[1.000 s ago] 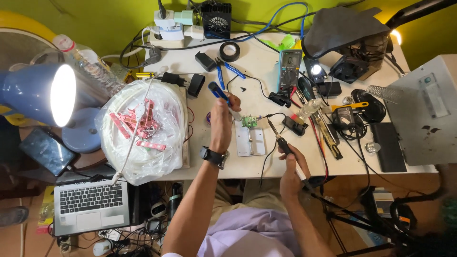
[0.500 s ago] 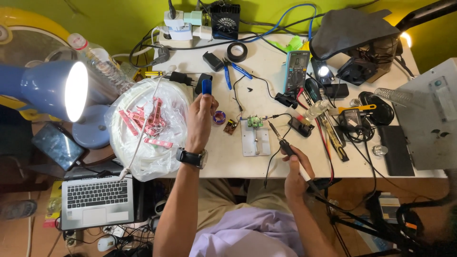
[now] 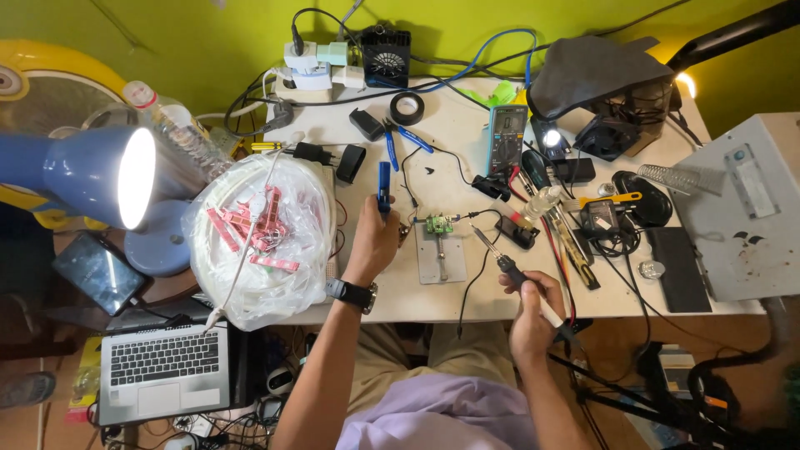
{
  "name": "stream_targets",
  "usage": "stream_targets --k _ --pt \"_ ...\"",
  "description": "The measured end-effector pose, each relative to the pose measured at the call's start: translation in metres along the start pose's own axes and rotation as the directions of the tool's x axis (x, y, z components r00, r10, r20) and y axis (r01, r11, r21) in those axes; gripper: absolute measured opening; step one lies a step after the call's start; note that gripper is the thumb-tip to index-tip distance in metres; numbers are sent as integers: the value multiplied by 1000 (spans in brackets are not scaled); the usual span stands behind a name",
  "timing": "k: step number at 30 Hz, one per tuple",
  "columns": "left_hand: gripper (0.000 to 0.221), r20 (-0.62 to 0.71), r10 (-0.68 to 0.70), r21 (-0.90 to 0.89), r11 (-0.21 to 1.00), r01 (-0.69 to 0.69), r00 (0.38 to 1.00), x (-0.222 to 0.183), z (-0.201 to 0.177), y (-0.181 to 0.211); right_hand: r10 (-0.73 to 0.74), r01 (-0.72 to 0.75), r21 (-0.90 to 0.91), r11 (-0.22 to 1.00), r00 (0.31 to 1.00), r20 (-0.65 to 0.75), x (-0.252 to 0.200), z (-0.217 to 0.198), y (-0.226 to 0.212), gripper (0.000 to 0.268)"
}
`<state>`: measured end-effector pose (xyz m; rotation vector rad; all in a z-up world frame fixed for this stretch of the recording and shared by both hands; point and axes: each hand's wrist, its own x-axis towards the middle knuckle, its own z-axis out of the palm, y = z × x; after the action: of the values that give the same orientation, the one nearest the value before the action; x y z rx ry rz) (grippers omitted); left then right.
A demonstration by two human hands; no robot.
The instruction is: The person is soldering components and wires onto a small green circuit board at a cluttered workbench.
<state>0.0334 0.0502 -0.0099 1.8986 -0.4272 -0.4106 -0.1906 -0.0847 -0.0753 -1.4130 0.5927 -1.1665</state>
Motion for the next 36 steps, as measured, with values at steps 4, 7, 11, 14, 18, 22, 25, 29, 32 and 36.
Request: stream_targets --k 4,7,11,14,18,22,25,29,32,36 --pt "36 -48 24 123 992 -18 999 13 10 -31 -29 29 -8 1000 998 -59 11 -21 -13 21" --pt "44 -39 70 327 944 -54 997 19 21 -45 5 -6 -1 1000 974 -227 34 -39 -41 27" --pt "48 -135 262 592 794 -134 955 18 37 -49 -33 -15 -95 995 875 -483 74 -74 -70 10" --pt "46 -137 344 592 780 -202 929 14 56 -18 -131 21 -199 980 817 -561 95 -99 -78 19" --pt "32 18 479 443 783 -437 877 12 100 25 -375 117 -534 838 833 -407 128 -132 -79 28" --pt "26 160 540 295 773 -562 826 6 145 60 -394 44 -604 795 795 -461 174 -152 -75 22" --pt "26 222 569 184 773 -608 791 4 170 69 -447 13 -754 657 812 -376 206 -164 -73 35" --pt "25 298 607 115 743 -659 737 4 193 76 -186 -109 -705 701 926 -328 230 -149 -89 44" --pt "24 353 575 100 762 -640 739 5 215 81 -118 -128 -704 699 950 -289 242 -145 -78 41" --pt "16 330 667 81 684 -724 668 7 244 71 57 -276 -644 714 939 -339 243 -136 -74 38"
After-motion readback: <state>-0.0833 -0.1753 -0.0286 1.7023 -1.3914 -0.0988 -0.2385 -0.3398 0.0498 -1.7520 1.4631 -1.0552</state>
